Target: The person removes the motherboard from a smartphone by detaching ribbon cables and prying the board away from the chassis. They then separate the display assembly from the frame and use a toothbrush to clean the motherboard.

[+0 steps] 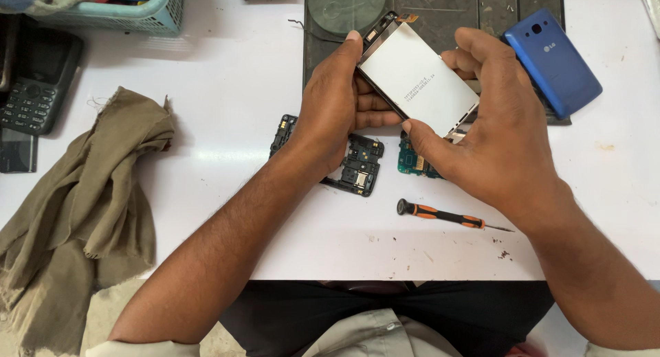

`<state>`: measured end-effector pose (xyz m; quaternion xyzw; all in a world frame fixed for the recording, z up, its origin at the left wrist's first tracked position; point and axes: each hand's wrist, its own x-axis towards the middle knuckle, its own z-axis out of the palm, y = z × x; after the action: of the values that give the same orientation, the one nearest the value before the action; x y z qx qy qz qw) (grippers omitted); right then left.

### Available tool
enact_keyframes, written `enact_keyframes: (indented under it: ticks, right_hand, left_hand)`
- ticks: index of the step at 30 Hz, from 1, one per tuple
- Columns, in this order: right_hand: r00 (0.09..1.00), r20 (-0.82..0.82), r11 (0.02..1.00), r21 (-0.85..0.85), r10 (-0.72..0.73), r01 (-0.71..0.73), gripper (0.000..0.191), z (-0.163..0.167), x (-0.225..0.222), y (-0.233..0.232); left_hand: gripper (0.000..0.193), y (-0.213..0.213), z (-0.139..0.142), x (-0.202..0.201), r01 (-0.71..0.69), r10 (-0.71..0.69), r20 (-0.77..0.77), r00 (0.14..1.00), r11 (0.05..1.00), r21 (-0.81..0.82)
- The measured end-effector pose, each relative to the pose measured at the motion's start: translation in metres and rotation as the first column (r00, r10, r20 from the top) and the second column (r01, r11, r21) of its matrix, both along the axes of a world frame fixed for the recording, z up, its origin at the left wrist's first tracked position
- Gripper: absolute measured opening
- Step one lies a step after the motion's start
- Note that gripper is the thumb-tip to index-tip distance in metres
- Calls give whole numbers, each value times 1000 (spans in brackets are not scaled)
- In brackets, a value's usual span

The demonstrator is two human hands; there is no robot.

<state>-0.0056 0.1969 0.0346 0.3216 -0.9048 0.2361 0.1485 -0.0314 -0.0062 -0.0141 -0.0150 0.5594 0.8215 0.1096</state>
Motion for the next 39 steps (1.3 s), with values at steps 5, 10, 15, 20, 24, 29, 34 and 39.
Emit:
enact_keyframes:
  ticks: [5,10,15,20,24,29,34,39]
  right_hand:
    - [1000,11,1000,-9,-18,18,91,0,0,0]
    - [1000,30,1000,-27,-8,9,91,1,0,1]
    - [999,38,1000,-28,-9,11,90,0,0,1]
    - [998,56,999,-21,-33,34,90,-1,1,0]
    - [998,64,999,-25,-29,31,90,0,1,0]
    - [999,44,999,-33,-7,9,90,-1,0,1]
    - [999,32,998,-57,-6,8,88,-4,0,0]
    - [999,44,998,-57,-24,26,86,-4,1,0]
  left_hand:
    - [65,0,-2,0,-6,6,-8,1000,1000,-1]
    - [65,-1,-3,-2,-8,8,-12,1000,1000,-16]
    - [65,0,-2,-2,0,0,-4,1000,1000,-13]
    - [63,-1,0,0,7,-7,-17,1000,1000,-1]
    - [64,-1,0,0,1,-1,-8,1000,1000,-6]
    - [64,-1,-1,0,-14,13,-34,999,999,-35]
    - [65,-1,1,0,14,-14,-7,1000,1000,-7]
    - [66,-1,3,1,31,-31,-15,999,1000,4]
